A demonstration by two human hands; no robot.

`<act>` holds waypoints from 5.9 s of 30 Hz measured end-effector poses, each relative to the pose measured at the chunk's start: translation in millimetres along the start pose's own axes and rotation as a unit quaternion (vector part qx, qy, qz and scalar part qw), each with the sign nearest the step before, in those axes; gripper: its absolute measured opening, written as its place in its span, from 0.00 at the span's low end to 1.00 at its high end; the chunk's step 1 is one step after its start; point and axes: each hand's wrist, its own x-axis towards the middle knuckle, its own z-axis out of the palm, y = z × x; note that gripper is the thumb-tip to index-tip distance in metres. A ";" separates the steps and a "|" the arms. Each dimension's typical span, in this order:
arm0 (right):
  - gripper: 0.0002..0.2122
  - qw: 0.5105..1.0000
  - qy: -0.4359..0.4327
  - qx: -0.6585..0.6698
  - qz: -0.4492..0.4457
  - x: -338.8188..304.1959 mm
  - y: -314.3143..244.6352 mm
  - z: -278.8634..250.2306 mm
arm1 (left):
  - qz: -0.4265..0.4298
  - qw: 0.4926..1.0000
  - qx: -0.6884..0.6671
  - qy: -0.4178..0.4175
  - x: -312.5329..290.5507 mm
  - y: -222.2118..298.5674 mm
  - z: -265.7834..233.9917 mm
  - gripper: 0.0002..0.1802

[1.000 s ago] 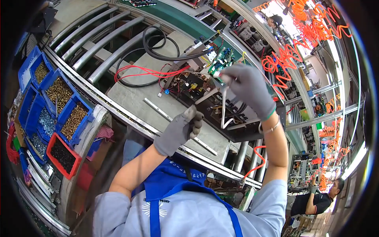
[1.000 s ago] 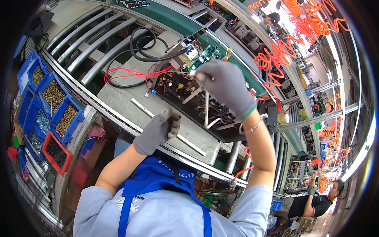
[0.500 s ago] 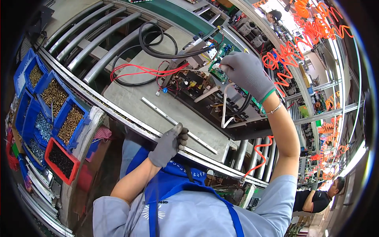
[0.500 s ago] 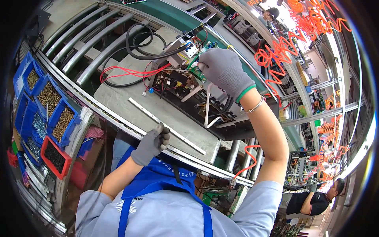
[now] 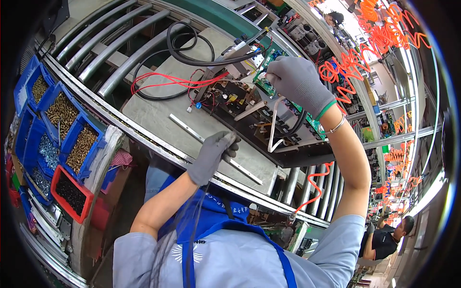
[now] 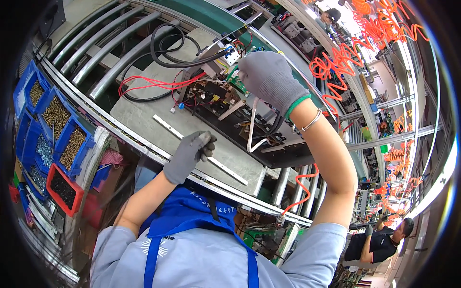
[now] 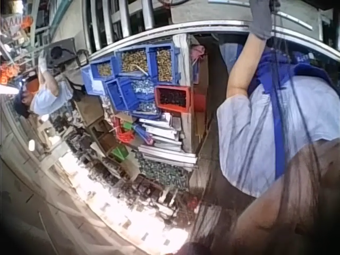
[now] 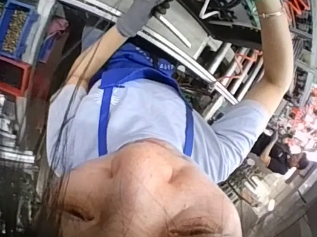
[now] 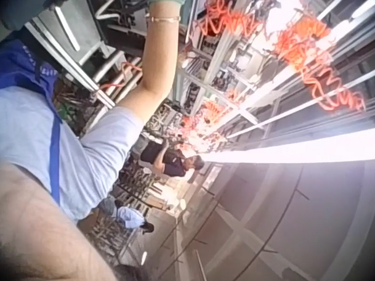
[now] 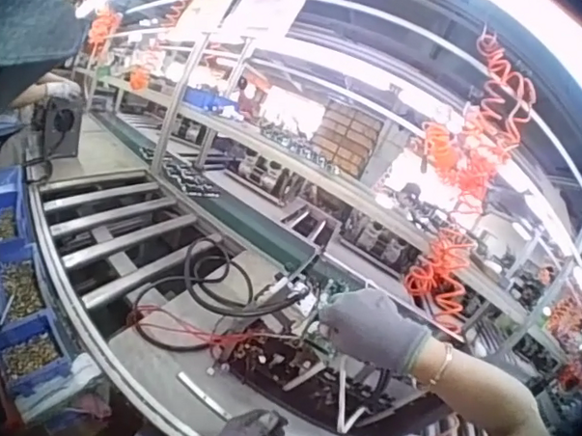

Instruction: The person assembles an industrial power supply unit by attaching a printed circuit board to a metal chassis with screws using a pneumatic screwdriver, then connects a wiring harness by hand.

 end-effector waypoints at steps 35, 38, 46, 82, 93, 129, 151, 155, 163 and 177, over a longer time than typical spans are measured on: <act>0.07 0.991 0.009 0.046 0.124 -12.1 -32.2 20.7 | 0.285 0.747 0.586 0.129 86.6 94.2 35.1 0.17; 0.18 0.932 0.172 0.228 0.223 -51.2 -62.3 27.5 | 0.344 0.742 0.561 0.131 54.3 101.6 28.8 0.17; 0.12 0.614 0.094 0.745 0.243 -111.0 -127.7 120.5 | 0.496 0.425 0.743 -0.142 40.5 129.6 60.9 0.28; 0.07 0.794 0.360 0.224 0.435 -291.7 -87.4 128.8 | 0.545 0.348 0.737 -0.198 61.9 135.0 202.8 0.25; 0.11 0.763 0.479 0.031 0.433 -269.1 7.7 116.5 | 0.545 0.508 0.599 -0.292 104.4 52.9 261.2 0.09; 0.13 0.808 0.391 0.202 0.392 -285.2 -76.7 149.2 | 0.393 0.529 0.747 -0.084 34.0 -17.4 18.3 0.20; 0.13 0.836 0.303 0.269 0.369 -266.1 -131.7 185.5 | 0.531 0.593 0.599 0.086 -7.2 62.9 39.0 0.16; 0.09 0.705 0.452 0.258 0.482 -295.5 -105.1 150.8 | 0.528 0.570 0.551 0.305 31.3 114.0 8.2 0.35; 0.22 0.450 0.546 0.472 0.526 -305.1 -99.7 124.9 | 0.364 0.623 0.666 0.189 97.5 143.0 -35.2 0.33; 0.14 0.640 0.393 0.452 0.482 -319.9 -136.5 173.5 | 0.364 0.594 0.694 0.186 96.0 144.7 -30.8 0.25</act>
